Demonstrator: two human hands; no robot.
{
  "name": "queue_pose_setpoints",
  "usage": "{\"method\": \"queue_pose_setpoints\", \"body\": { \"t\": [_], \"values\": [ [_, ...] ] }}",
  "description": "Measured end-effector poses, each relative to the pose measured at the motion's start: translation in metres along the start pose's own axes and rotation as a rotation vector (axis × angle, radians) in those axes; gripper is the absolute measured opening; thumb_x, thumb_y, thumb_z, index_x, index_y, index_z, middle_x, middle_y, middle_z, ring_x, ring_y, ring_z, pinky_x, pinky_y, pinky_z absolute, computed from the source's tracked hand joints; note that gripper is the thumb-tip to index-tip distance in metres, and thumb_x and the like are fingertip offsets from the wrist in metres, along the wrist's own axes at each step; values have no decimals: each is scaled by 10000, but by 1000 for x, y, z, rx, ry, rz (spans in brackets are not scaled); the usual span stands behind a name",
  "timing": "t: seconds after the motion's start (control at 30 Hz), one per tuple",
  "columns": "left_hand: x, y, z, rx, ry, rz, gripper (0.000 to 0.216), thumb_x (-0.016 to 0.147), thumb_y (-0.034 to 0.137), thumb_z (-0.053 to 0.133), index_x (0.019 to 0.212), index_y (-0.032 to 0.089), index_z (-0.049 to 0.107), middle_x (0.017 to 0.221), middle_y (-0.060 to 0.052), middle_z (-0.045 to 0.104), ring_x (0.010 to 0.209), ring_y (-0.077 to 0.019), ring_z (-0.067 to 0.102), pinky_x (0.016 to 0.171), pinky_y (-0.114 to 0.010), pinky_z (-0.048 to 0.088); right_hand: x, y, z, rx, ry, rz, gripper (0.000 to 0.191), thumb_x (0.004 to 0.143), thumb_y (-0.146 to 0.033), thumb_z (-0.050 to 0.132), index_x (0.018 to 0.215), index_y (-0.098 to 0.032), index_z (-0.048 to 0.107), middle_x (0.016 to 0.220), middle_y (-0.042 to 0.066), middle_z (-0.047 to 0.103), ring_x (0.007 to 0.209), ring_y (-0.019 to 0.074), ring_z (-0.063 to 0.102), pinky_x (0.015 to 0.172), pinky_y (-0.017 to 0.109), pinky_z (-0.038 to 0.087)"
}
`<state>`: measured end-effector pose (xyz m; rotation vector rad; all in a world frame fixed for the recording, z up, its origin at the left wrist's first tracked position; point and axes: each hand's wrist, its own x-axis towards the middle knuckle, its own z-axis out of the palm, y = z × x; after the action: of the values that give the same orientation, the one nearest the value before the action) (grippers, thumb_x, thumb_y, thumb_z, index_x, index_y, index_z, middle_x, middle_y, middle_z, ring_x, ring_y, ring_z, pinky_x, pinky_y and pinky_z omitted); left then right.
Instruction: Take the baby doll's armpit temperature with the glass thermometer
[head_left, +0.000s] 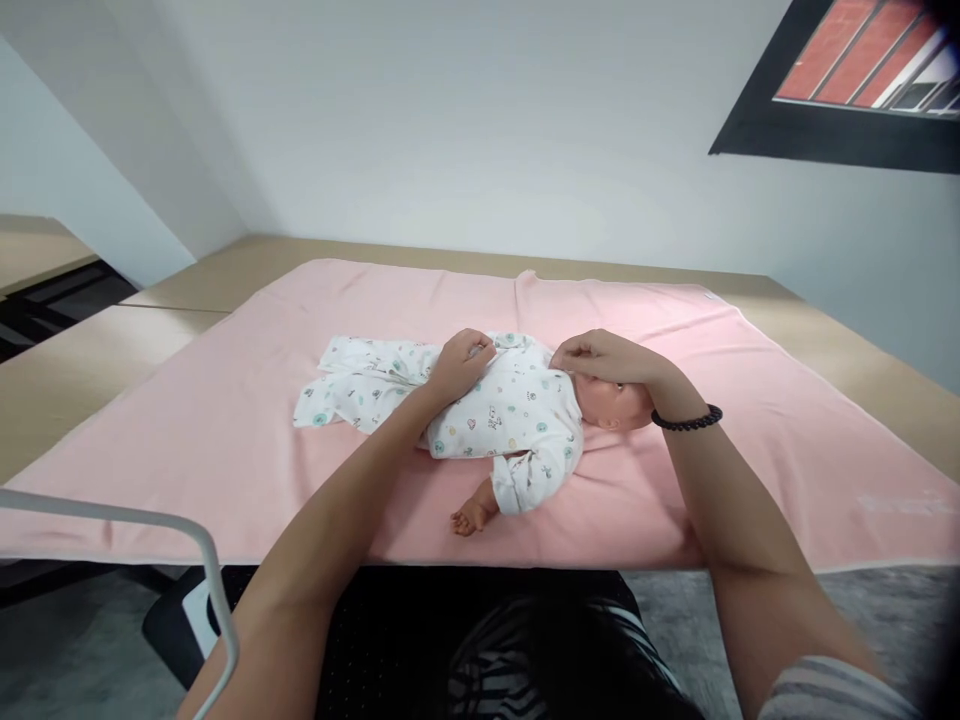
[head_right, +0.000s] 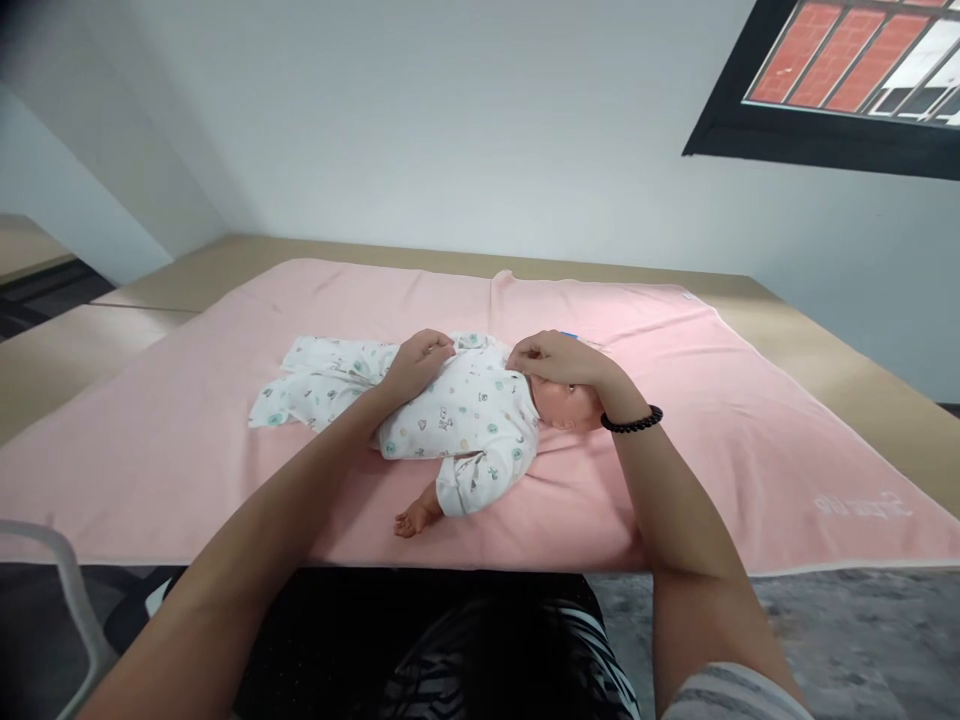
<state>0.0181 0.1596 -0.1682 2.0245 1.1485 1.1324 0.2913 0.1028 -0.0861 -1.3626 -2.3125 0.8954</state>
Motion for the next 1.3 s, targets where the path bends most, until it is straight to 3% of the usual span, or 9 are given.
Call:
{"method": "queue_pose_setpoints", "body": {
  "t": [0.17, 0.4, 0.6, 0.77, 0.83, 0.93, 1.0, 1.13, 1.3],
  "values": [
    [-5, 11, -5, -29, -69, 101, 144, 864, 308, 544, 757, 220, 584, 964, -40, 676, 972, -219, 614, 938, -376, 462, 2, 4, -1, -44, -33, 8, 324, 865, -489, 680, 1067, -253, 771, 1001, 50, 757, 901, 251, 666, 801, 376, 490],
    [-5, 19, -24, -74, -297, 167, 240, 841, 352, 621, 658, 210, 559, 938, -50, 644, 942, -221, 611, 942, -388, 480, 1, 1, -6, 43, -80, -18, 276, 824, -495, 708, 937, -250, 763, 930, 36, 737, 881, 244, 647, 789, 369, 491],
    [1, 11, -53, -201, -588, 113, 250, 848, 433, 693, 699, 232, 689, 1170, -81, 643, 1137, -257, 587, 1026, -416, 482, -2, 0, -11, 122, -161, -85, 275, 843, -486, 708, 921, -229, 763, 926, 35, 737, 870, 224, 646, 787, 351, 489],
    [4, 4, -76, -255, -799, 99, 417, 812, 447, 734, 480, 226, 613, 1330, -59, 649, 1307, -313, 518, 1145, -490, 412, -8, 2, -15, 151, -252, -138, 263, 866, -461, 713, 948, -221, 784, 969, 47, 747, 892, 209, 663, 808, 334, 510],
    [5, 3, -80, -255, -838, 80, 416, 785, 465, 760, 466, 235, 626, 1370, -44, 635, 1376, -328, 477, 1171, -497, 393, -10, 4, -16, 165, -299, -145, 242, 846, -446, 744, 933, -228, 804, 1018, 58, 743, 935, 217, 670, 843, 341, 523],
    [6, 2, -81, -217, -895, 87, 220, 771, 455, 778, 628, 289, 763, 1396, -43, 616, 1464, -330, 390, 1201, -497, 363, -11, 7, -18, 221, -364, -183, 183, 818, -394, 790, 911, -241, 829, 1078, 69, 726, 1014, 227, 668, 920, 355, 528],
    [6, 3, -79, -204, -891, 99, 161, 734, 426, 814, 654, 290, 779, 1377, -67, 622, 1438, -339, 425, 1155, -480, 430, -11, 7, -18, 241, -394, -223, 151, 815, -369, 802, 906, -253, 838, 1095, 71, 723, 1038, 229, 671, 965, 370, 522],
    [5, 6, -75, -210, -842, 100, 200, 660, 381, 860, 611, 247, 720, 1377, -71, 608, 1333, -320, 528, 996, -401, 552, -9, 7, -18, 203, -404, -227, 150, 844, -395, 778, 895, -270, 843, 1145, 69, 728, 1061, 231, 674, 996, 386, 510],
    [3, 6, -74, -146, -839, 122, 345, 599, 321, 884, 908, 296, 734, 1423, -39, 571, 1428, -295, 438, 1078, -393, 489, -8, 9, -16, 202, -345, -164, 200, 833, -413, 778, 915, -236, 820, 1133, 67, 732, 1034, 223, 674, 910, 347, 518]
  ]
}}
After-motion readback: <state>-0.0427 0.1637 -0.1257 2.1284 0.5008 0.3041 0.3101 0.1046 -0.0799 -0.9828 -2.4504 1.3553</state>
